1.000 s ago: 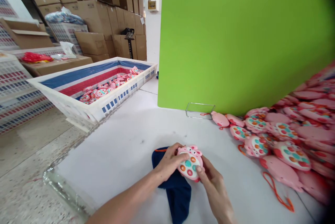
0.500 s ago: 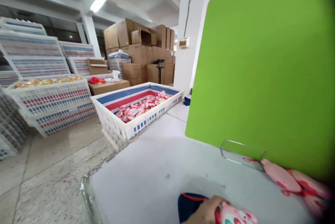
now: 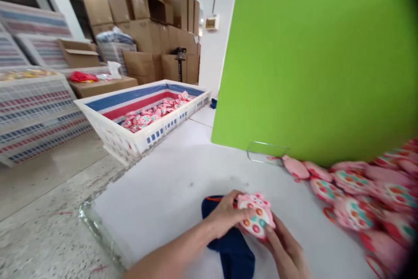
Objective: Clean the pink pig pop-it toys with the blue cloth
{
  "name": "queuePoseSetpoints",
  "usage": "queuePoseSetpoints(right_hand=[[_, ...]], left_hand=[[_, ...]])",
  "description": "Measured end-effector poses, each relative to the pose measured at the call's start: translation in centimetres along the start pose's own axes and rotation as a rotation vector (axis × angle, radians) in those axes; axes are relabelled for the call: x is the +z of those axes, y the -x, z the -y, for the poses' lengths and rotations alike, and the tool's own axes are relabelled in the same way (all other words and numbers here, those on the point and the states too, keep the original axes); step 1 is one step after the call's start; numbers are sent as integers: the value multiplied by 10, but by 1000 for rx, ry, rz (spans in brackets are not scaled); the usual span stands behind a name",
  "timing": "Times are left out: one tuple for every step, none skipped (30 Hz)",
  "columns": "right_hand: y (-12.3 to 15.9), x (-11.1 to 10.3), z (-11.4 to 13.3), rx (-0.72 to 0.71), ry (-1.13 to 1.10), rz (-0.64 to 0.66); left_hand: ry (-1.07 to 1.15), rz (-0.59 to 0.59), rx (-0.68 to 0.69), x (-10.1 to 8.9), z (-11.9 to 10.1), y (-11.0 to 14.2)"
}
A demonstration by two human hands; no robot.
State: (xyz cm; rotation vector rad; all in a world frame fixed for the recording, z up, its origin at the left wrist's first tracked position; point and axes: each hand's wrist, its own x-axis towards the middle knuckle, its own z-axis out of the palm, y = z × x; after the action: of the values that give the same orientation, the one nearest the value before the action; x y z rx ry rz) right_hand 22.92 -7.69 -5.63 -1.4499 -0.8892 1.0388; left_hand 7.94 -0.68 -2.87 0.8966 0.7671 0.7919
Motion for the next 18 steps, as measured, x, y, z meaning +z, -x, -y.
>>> queuePoseSetpoints(right_hand=[[2,3,6,12,-26,7],[4,6,10,15,-41,8],[6,10,14,9,-57,-1],[8,15,16,-3,-73,-14],[9,18,16,-21,-88,-20],[11,21,16,-49,-101,-25],[12,23,16,-82,-87,-31],[11,22,17,-113,-43,-47],[9,18,19,-137,25,-77],[6,11,23,-151,102,-118],[1,-1,28,-160,180,-168],[-4,-17,35,-165,252,-222],[-10,-36,43,-171,314,-280],[-16,-58,52,-181,379,-336],[-21,-80,59,-186,461,-399],[-26,-102,65,-181,554,-464],[-30,-121,68,-168,658,-524],[-34,-138,68,-151,765,-581]], left_hand=[[9,-12,7,1,-3,0],[11,-21,21,3,-5,1],[8,-18,32,4,-5,1],[4,-4,34,6,-5,2],[3,7,34,8,-3,3],[3,12,36,10,-1,4],[8,1,36,11,1,5],[21,-29,34,11,1,6],[40,-76,29,10,-2,6],[62,-139,27,6,-8,6],[91,-214,36,-2,-20,5],[119,-285,55,-12,-38,2],[152,-366,102,-25,-61,-1],[212,-467,182,-41,-88,-4],[242,-514,244,-58,-119,-6],[258,-542,288,-74,-149,-7],[287,-575,319,-89,-176,-7],[311,-625,315,-100,-197,-5]])
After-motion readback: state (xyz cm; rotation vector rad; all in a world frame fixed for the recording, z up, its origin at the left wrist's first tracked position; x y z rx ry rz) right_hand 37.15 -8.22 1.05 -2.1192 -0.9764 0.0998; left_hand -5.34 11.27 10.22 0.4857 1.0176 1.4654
